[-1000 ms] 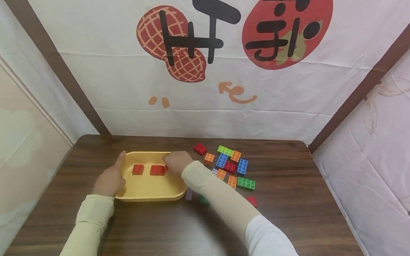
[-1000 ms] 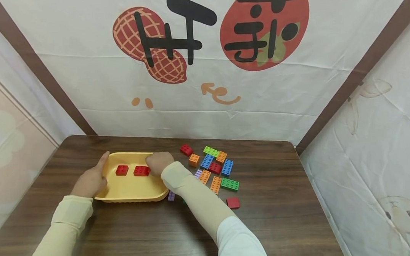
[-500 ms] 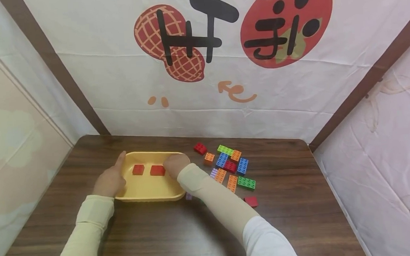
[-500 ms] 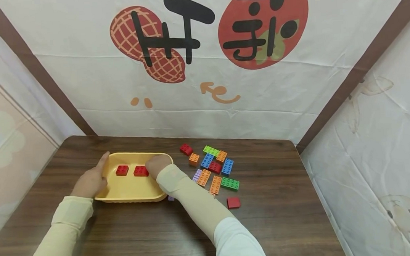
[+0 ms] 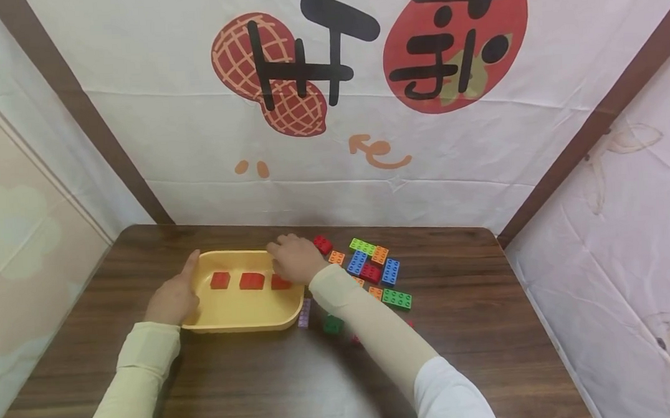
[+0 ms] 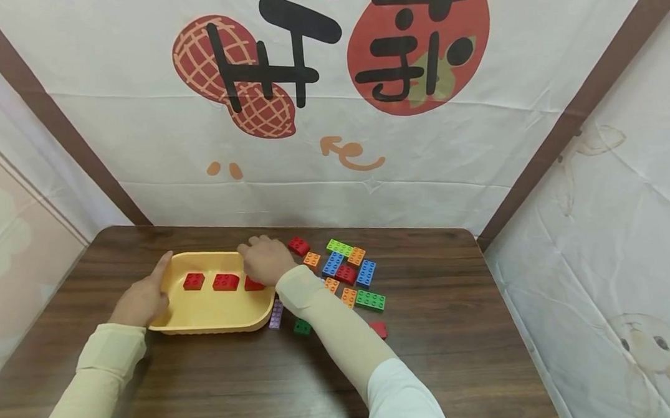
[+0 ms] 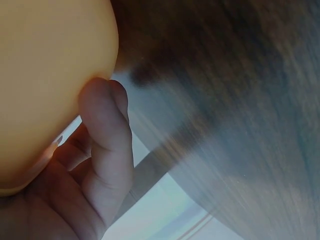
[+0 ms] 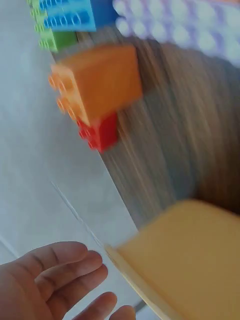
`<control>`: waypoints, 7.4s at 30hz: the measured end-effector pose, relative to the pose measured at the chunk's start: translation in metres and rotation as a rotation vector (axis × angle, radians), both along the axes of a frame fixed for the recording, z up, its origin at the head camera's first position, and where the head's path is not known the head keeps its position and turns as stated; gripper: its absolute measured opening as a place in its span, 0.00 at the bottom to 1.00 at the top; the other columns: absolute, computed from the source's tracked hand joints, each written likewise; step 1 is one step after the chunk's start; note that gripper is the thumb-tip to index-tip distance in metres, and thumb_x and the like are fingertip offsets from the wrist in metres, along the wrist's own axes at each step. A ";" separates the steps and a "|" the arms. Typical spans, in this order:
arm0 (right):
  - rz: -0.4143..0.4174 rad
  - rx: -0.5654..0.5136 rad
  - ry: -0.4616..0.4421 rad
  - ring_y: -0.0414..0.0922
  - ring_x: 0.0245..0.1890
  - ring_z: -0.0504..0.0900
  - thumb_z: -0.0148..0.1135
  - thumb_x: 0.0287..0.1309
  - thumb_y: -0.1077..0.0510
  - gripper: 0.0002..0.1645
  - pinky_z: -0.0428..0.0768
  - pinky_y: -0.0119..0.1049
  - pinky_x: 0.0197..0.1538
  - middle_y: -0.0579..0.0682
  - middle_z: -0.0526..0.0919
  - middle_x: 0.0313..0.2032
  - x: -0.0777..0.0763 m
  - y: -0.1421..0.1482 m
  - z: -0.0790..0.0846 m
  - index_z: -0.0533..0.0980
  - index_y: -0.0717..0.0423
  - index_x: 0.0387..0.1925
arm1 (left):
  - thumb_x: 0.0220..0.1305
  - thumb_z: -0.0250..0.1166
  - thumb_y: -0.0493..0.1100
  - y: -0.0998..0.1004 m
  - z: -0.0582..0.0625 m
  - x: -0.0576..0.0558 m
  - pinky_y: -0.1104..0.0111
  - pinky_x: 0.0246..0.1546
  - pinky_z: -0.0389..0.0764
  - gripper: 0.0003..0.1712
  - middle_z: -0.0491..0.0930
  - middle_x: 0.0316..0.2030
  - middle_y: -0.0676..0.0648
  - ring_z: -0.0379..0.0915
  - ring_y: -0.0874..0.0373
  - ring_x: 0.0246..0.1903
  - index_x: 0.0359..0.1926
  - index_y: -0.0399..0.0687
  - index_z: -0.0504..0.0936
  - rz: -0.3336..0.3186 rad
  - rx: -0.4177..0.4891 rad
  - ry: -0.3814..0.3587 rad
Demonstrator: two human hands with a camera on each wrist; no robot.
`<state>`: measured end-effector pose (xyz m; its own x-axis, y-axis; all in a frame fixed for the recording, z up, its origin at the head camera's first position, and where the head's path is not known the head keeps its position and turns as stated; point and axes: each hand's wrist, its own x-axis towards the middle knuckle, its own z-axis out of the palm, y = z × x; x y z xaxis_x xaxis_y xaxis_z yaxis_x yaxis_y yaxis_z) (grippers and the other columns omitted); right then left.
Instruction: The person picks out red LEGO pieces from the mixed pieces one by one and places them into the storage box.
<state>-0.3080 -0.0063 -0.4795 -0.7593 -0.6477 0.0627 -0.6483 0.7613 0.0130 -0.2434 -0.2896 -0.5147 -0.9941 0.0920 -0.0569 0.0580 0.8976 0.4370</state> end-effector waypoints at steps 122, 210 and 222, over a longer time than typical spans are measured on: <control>0.230 0.033 0.008 0.38 0.32 0.71 0.64 0.67 0.52 0.14 0.70 0.27 0.35 0.42 0.75 0.36 0.040 -0.032 0.010 0.77 0.42 0.53 | 0.53 0.58 0.29 -0.003 -0.001 -0.001 0.48 0.27 0.75 0.59 0.77 0.30 0.32 0.72 0.44 0.24 0.81 0.49 0.35 0.018 0.004 -0.045; -0.241 -0.129 -0.154 0.55 0.76 0.52 0.53 0.63 0.25 0.48 0.52 0.59 0.72 0.54 0.54 0.77 0.014 0.098 -0.014 0.59 0.38 0.78 | 0.50 0.58 0.31 -0.001 0.001 -0.004 0.55 0.20 0.71 0.62 0.77 0.25 0.37 0.70 0.46 0.21 0.80 0.48 0.31 -0.034 0.016 -0.038; -0.334 -0.196 -0.180 0.56 0.75 0.54 0.60 0.63 0.32 0.46 0.52 0.59 0.72 0.56 0.55 0.77 0.025 0.159 -0.021 0.62 0.46 0.76 | 0.52 0.58 0.32 0.000 0.001 -0.004 0.54 0.21 0.71 0.61 0.77 0.26 0.35 0.70 0.46 0.21 0.80 0.48 0.31 -0.025 0.005 -0.061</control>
<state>-0.2832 0.1526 -0.5006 -0.9355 -0.3532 0.0072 -0.3442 0.9067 -0.2436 -0.2472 -0.2901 -0.5137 -0.9863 0.1171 -0.1165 0.0535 0.8938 0.4452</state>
